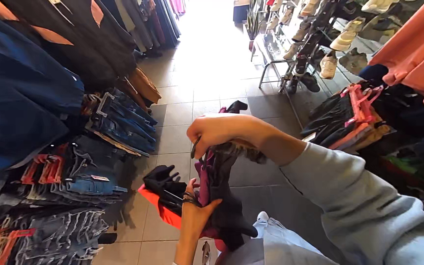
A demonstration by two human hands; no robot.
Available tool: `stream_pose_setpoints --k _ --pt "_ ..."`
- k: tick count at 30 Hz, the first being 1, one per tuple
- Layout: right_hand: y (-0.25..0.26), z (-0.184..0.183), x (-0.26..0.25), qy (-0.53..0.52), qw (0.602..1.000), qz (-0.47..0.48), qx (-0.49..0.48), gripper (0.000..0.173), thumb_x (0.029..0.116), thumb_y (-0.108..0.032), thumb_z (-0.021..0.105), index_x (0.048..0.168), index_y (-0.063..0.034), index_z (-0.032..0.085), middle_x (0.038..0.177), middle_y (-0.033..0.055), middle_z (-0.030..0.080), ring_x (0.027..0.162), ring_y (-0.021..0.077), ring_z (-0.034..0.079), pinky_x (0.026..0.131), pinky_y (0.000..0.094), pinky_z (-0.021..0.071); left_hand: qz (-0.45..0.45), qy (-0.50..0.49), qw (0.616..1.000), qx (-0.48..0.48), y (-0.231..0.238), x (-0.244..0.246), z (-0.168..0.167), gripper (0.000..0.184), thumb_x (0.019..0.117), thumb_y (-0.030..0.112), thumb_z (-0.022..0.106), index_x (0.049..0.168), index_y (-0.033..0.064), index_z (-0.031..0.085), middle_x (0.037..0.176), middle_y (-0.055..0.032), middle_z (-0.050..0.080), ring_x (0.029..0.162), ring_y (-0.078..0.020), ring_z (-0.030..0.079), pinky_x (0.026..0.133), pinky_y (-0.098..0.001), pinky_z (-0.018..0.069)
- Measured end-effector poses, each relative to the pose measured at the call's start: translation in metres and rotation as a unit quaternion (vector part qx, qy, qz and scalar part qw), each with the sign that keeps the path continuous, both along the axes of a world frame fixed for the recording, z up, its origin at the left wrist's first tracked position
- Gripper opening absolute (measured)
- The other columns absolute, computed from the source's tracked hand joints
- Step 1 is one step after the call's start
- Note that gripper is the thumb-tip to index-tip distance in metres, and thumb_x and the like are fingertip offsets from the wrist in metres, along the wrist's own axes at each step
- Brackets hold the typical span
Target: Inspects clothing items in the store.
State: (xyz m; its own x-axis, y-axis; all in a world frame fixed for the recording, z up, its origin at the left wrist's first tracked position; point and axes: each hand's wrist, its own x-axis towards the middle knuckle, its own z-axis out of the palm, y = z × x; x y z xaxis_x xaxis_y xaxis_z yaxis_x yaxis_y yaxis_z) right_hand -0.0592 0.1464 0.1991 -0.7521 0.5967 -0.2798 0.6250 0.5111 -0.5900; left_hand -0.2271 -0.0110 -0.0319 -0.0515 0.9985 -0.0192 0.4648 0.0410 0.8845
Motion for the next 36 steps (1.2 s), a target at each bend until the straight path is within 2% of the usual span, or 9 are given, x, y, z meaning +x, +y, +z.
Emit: stream_pose_setpoints --k 7,12,15,21,26,28,30,32,36 --pt "-0.015 0.021 -0.026 0.024 0.996 0.053 0.062 0.013 0.0913 -0.012 0.073 0.091 0.0000 0.069 0.085 0.0106 0.063 0.081 0.0226 0.058 0.070 0.0449 0.0449 0.098 -0.001 0.994 0.036 -0.006 0.032 0.019 0.065 0.0722 0.007 0.081 0.129 -0.0133 0.057 0.106 -0.0238 0.071 0.097 -0.0306 0.071 0.088 -0.0512 0.0557" --pt "-0.062 -0.006 0.042 0.231 0.960 -0.119 0.107 0.058 0.0913 -0.006 0.074 0.146 -0.0059 0.055 0.133 0.0193 0.063 0.114 0.0303 0.066 0.094 0.0481 0.0534 0.121 0.018 0.992 0.017 -0.007 0.030 0.041 0.063 0.0752 0.000 0.076 0.133 -0.0135 0.054 0.116 -0.0274 0.067 0.106 -0.0291 0.067 0.093 -0.0482 0.0529" --pt "-0.112 -0.088 0.102 0.356 0.871 -0.337 -0.034 0.049 0.0966 -0.010 0.069 0.143 -0.0050 0.054 0.112 0.0140 0.068 0.074 0.0186 0.067 0.061 0.0346 0.0584 0.133 -0.039 0.990 -0.027 -0.002 0.011 0.041 0.060 0.0783 -0.003 0.070 0.134 -0.0133 0.050 0.119 -0.0204 0.064 0.105 -0.0120 0.063 0.094 -0.0319 0.0521" --pt "-0.235 -0.221 0.160 0.464 0.611 -0.507 -0.393 0.042 0.1034 -0.030 0.054 0.138 -0.0082 0.044 0.093 0.0033 0.067 0.074 0.0117 0.066 0.069 0.0293 0.0579 0.117 -0.160 0.979 -0.045 -0.004 -0.011 0.019 0.045 0.0762 -0.006 0.064 0.119 -0.0086 0.053 0.096 0.0025 0.067 0.087 0.0038 0.065 0.080 -0.0207 0.0576" --pt "-0.203 -0.221 0.145 0.287 0.848 -0.415 -0.159 0.063 0.1056 -0.041 0.046 0.160 -0.0112 0.034 0.136 0.0123 0.064 0.115 0.0164 0.066 0.100 0.0397 0.0534 0.165 -0.238 0.956 -0.050 -0.014 0.002 0.022 0.049 0.0702 0.001 0.071 0.118 -0.0060 0.062 0.097 -0.0093 0.073 0.088 -0.0130 0.072 0.079 -0.0343 0.0619" --pt "-0.182 -0.188 0.105 0.267 0.910 -0.313 0.045 0.049 0.1062 -0.031 0.049 0.152 -0.0149 0.051 0.124 0.0176 0.069 0.109 0.0267 0.069 0.091 0.0469 0.0576 0.165 -0.256 0.952 -0.035 -0.018 0.014 0.045 0.043 0.0698 0.001 0.068 0.112 -0.0037 0.064 0.092 -0.0041 0.074 0.084 -0.0084 0.072 0.077 -0.0294 0.0617" --pt "-0.176 -0.168 0.057 0.289 0.904 -0.148 0.277 0.037 0.1004 -0.029 0.062 0.137 -0.0285 0.065 0.094 0.0130 0.068 0.082 0.0284 0.068 0.068 0.0432 0.0595 0.117 -0.278 0.953 0.008 -0.028 0.013 0.051 0.039 0.0769 0.003 0.068 0.115 -0.0021 0.062 0.093 0.0022 0.073 0.086 -0.0032 0.070 0.081 -0.0250 0.0601" --pt "-0.164 -0.163 0.034 0.288 0.883 0.009 0.370 0.036 0.1041 -0.029 0.057 0.138 -0.0404 0.059 0.090 0.0093 0.063 0.079 0.0280 0.063 0.067 0.0424 0.0534 0.077 -0.304 0.949 0.042 -0.041 0.008 0.050 0.036 0.0805 -0.002 0.068 0.116 -0.0002 0.062 0.094 0.0048 0.074 0.088 -0.0025 0.071 0.082 -0.0252 0.0604" --pt "-0.061 -0.127 0.100 0.188 0.908 -0.246 0.283 0.025 0.1026 -0.028 0.060 0.118 -0.0152 0.075 0.089 0.0235 0.069 0.085 0.0419 0.068 0.074 0.0594 0.0559 0.083 -0.309 0.947 0.024 -0.064 0.004 0.064 0.039 0.0727 -0.006 0.067 0.109 0.0087 0.069 0.094 0.0060 0.076 0.087 -0.0038 0.072 0.081 -0.0272 0.0613"
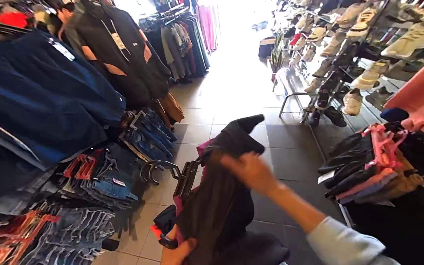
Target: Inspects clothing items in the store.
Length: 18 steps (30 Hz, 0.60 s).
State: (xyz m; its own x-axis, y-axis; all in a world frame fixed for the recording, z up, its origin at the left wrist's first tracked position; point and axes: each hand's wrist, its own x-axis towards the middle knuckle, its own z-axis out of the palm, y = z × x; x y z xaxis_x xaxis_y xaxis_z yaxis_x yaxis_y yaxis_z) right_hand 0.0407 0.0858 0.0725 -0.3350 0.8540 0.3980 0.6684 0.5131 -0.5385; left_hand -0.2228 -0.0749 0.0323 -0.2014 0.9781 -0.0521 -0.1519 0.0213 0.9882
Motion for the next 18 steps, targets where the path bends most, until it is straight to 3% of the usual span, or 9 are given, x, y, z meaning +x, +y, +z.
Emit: stream_pose_setpoints --k 2,4,6,8,9,11,14,16,18 --pt "0.048 0.021 0.039 0.019 0.984 -0.171 -0.048 0.041 0.1083 -0.034 0.050 0.137 -0.0083 0.062 0.104 0.0332 0.064 0.095 0.0518 0.063 0.076 0.0677 0.0499 0.010 0.006 1.000 -0.009 -0.009 0.003 0.004 0.039 0.0716 -0.009 0.064 0.107 0.0079 0.069 0.093 0.0064 0.076 0.087 -0.0027 0.071 0.080 -0.0263 0.0610" --pt "0.035 0.032 0.028 0.017 0.986 -0.163 0.040 0.045 0.1077 -0.028 0.050 0.150 -0.0133 0.053 0.108 0.0284 0.062 0.092 0.0461 0.064 0.073 0.0606 0.0527 0.007 0.026 0.999 -0.027 -0.012 0.007 0.016 0.037 0.0729 -0.010 0.064 0.106 0.0062 0.068 0.091 0.0081 0.075 0.086 -0.0003 0.070 0.081 -0.0239 0.0602" --pt "-0.028 0.030 -0.024 0.007 0.986 0.016 0.165 0.036 0.1009 -0.022 0.061 0.136 -0.0132 0.064 0.103 0.0193 0.067 0.087 0.0337 0.066 0.072 0.0481 0.0571 0.001 0.020 0.999 -0.036 -0.008 0.016 0.028 0.028 0.0764 -0.009 0.066 0.100 0.0062 0.068 0.087 0.0081 0.074 0.084 0.0007 0.070 0.080 -0.0222 0.0596" --pt "-0.080 0.010 -0.059 -0.022 0.952 0.190 0.238 0.028 0.1018 -0.029 0.060 0.129 -0.0314 0.067 0.096 0.0097 0.067 0.084 0.0261 0.067 0.073 0.0421 0.0555 -0.029 0.006 0.999 0.038 -0.009 0.013 0.016 0.016 0.0878 0.003 0.070 0.103 0.0078 0.071 0.093 0.0085 0.074 0.091 0.0015 0.068 0.086 -0.0222 0.0570" --pt "-0.078 -0.002 -0.055 -0.031 0.943 0.216 0.250 0.029 0.1028 -0.029 0.058 0.129 -0.0374 0.066 0.093 0.0073 0.066 0.082 0.0248 0.065 0.071 0.0416 0.0541 -0.036 -0.006 0.997 0.061 -0.008 0.009 0.006 0.016 0.0902 0.007 0.071 0.105 0.0104 0.073 0.097 0.0086 0.075 0.094 0.0008 0.068 0.088 -0.0233 0.0561" --pt "-0.028 -0.016 -0.011 -0.024 0.963 0.093 0.253 0.022 0.0990 -0.022 0.063 0.119 -0.0229 0.073 0.081 0.0102 0.069 0.070 0.0280 0.069 0.060 0.0456 0.0579 0.008 0.038 0.999 0.025 -0.007 0.012 0.015 0.027 0.0743 -0.006 0.068 0.099 0.0064 0.069 0.088 0.0081 0.075 0.084 0.0009 0.070 0.079 -0.0225 0.0600" --pt "0.050 -0.004 0.083 -0.065 0.979 -0.192 -0.010 0.041 0.1050 -0.022 0.057 0.145 -0.0109 0.059 0.094 0.0318 0.068 0.089 0.0507 0.067 0.077 0.0668 0.0512 -0.012 0.083 0.996 -0.006 -0.002 0.001 0.011 0.035 0.0725 -0.010 0.066 0.106 0.0024 0.069 0.090 0.0056 0.076 0.085 -0.0012 0.071 0.080 -0.0253 0.0610" --pt "0.066 0.010 0.102 0.037 0.958 -0.235 -0.161 0.059 0.1077 -0.033 0.053 0.159 -0.0092 0.036 0.107 0.0325 0.068 0.093 0.0482 0.067 0.084 0.0671 0.0504 -0.034 0.113 0.993 -0.002 0.003 -0.012 0.003 0.035 0.0712 -0.008 0.067 0.104 0.0031 0.071 0.089 0.0059 0.076 0.084 -0.0005 0.071 0.080 -0.0246 0.0607" --pt "0.052 0.025 0.080 0.128 0.964 -0.170 -0.159 0.059 0.1060 -0.030 0.056 0.158 -0.0095 0.037 0.101 0.0253 0.069 0.082 0.0382 0.068 0.076 0.0586 0.0556 -0.067 0.131 0.989 0.011 0.012 -0.022 0.000 0.036 0.0712 -0.009 0.068 0.105 0.0040 0.072 0.092 0.0071 0.076 0.087 0.0010 0.071 0.083 -0.0236 0.0604"
